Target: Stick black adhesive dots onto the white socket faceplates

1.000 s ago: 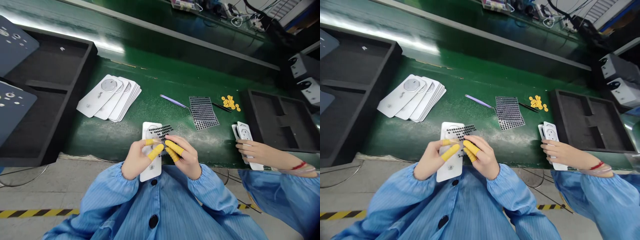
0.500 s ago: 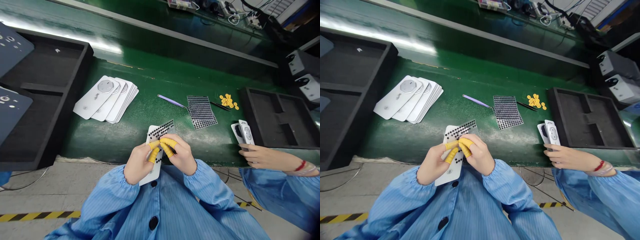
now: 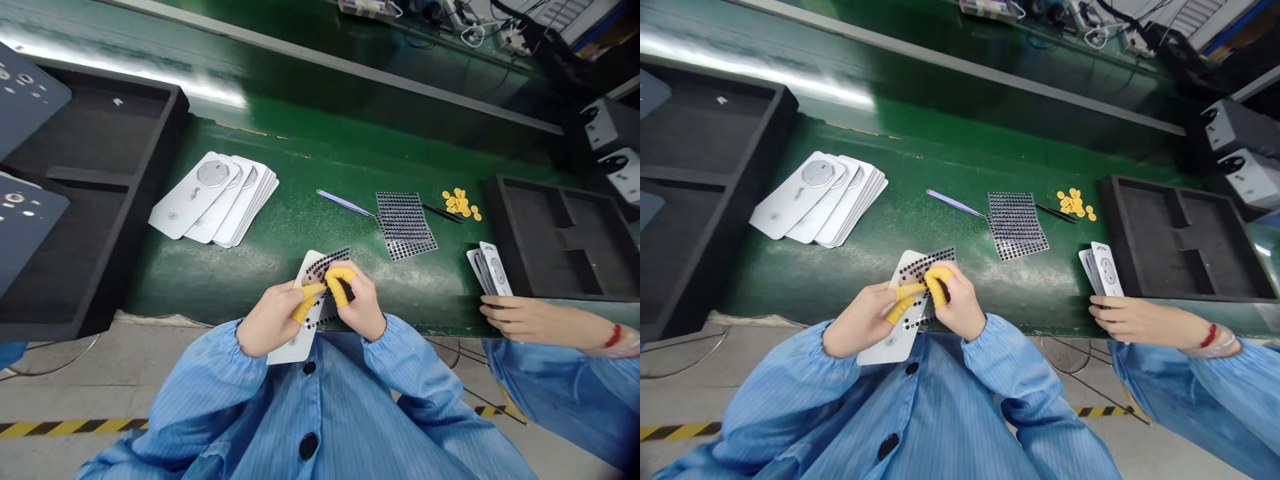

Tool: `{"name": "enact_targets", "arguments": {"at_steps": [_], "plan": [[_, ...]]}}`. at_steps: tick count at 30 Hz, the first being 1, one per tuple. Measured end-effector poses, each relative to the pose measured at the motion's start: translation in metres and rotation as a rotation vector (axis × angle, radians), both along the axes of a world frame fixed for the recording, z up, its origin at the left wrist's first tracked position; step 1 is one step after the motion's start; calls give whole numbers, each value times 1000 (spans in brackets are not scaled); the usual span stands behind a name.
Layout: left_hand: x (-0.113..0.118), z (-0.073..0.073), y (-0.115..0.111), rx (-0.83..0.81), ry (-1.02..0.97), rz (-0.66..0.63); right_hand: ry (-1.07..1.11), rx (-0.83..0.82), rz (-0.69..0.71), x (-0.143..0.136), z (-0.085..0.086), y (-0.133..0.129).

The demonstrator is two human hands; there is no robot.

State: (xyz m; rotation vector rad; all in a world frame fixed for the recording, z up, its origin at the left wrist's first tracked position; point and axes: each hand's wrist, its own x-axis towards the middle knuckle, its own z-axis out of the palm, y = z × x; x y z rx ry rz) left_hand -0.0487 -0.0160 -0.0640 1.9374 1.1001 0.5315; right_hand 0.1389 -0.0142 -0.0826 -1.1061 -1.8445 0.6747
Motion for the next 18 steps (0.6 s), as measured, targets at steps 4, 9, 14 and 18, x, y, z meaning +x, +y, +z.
{"name": "enact_targets", "arguments": {"at_steps": [4, 9, 14, 18], "plan": [[-19, 3, 5, -243, -148, 198, -39, 7, -59, 1, -6, 3], [-46, 21, -12, -238, -347, 632, -30, 154, -154, 1, 9, 0], [-15, 40, -39, -330, -498, 615, -28, 369, -99, -19, 51, -6], [6, 45, -51, -216, -492, 543, -100, 436, 75, -28, 65, -7]]}}
